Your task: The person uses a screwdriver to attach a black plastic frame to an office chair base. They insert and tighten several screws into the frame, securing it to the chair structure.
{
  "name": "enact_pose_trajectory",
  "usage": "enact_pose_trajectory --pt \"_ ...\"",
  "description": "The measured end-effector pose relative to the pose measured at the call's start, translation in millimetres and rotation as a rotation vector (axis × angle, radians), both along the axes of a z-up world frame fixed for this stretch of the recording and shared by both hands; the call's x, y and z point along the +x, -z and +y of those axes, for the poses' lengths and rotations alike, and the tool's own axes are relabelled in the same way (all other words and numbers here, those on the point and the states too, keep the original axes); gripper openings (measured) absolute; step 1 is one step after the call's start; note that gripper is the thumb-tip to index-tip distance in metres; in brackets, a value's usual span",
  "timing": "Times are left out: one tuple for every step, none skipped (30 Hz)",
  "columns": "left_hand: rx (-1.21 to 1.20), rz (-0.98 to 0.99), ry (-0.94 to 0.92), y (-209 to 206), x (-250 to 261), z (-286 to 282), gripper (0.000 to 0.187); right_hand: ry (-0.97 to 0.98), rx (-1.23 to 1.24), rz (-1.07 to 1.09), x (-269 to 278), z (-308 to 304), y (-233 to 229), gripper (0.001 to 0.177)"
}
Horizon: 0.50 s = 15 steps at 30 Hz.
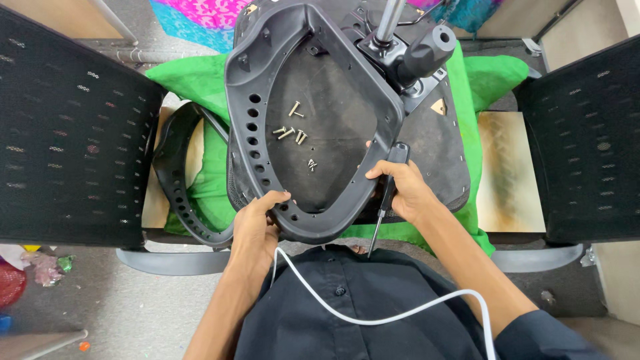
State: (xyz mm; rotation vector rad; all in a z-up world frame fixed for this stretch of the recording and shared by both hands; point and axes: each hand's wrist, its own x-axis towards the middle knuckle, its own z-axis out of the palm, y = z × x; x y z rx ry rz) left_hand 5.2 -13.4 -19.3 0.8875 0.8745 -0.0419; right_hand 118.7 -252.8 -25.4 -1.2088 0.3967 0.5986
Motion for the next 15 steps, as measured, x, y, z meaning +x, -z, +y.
enact_pose_trajectory --pt "0.017 -0.005 0.016 2.1 -0.1 0.8 0.03 -0.006 -0.032 -0.016 0.3 0.1 -0.1 0.053" --pt "0.036 -0.011 0.032 3.7 -0.1 1.7 0.031 -0.012 -0.064 -0.034 1.0 -0.3 -0.4 0.045" --pt "0.04 -0.006 0.026 5.1 -0.6 2.3 0.03 -0.017 -0.095 -0.051 1.5 -0.3 -0.5 0.039" --pt "0.043 -0.001 0.024 6.2 -0.8 2.5 0.029 -0.017 -0.102 -0.05 1.0 -0.3 -0.2 0.036" --pt "0.047 0.005 0.023 7.1 -0.9 2.5 0.029 -0.018 -0.11 -0.049 0.4 -0.2 0.1 0.034" --pt "0.031 -0.01 -0.006 8.0 0.6 2.0 0.028 -0.02 -0.117 -0.051 0.5 0.5 0.1 0.032" --pt "0.015 -0.025 -0.035 8.8 2.5 0.6 0.028 -0.014 -0.107 -0.055 -0.5 0.7 0.1 0.032" --pt "-0.001 -0.038 -0.066 9.3 2.5 -0.6 0.028 -0.011 -0.098 -0.057 -2.2 0.9 0.2 0.031" --pt "0.008 -0.047 -0.068 9.3 1.7 -1.3 0.028 -0.008 -0.089 -0.06 -3.6 1.4 0.5 0.03" --pt "0.017 -0.055 -0.065 9.3 1.8 -2.1 0.028 0.0 -0.094 -0.067 -4.5 1.3 1.2 0.031" --pt "0.026 -0.064 -0.063 8.8 1.6 -2.6 0.028 0.009 -0.099 -0.073 -4.8 0.9 1.9 0.031" --pt "0.027 -0.059 -0.056 7.4 1.5 -2.4 0.028 0.02 -0.104 -0.079 -4.7 0.2 2.4 0.031" --pt "0.029 -0.054 -0.049 5.5 1.2 -1.7 0.028 0.025 -0.114 -0.074 -4.0 -0.5 3.1 0.032" --pt "0.03 -0.05 -0.041 3.7 0.7 -1.7 0.028 0.032 -0.123 -0.068 -3.0 -1.6 4.1 0.032" --pt "0.049 -0.04 -0.019 2.0 0.2 -2.1 0.028 0.038 -0.133 -0.063 -2.1 -2.6 5.4 0.033"
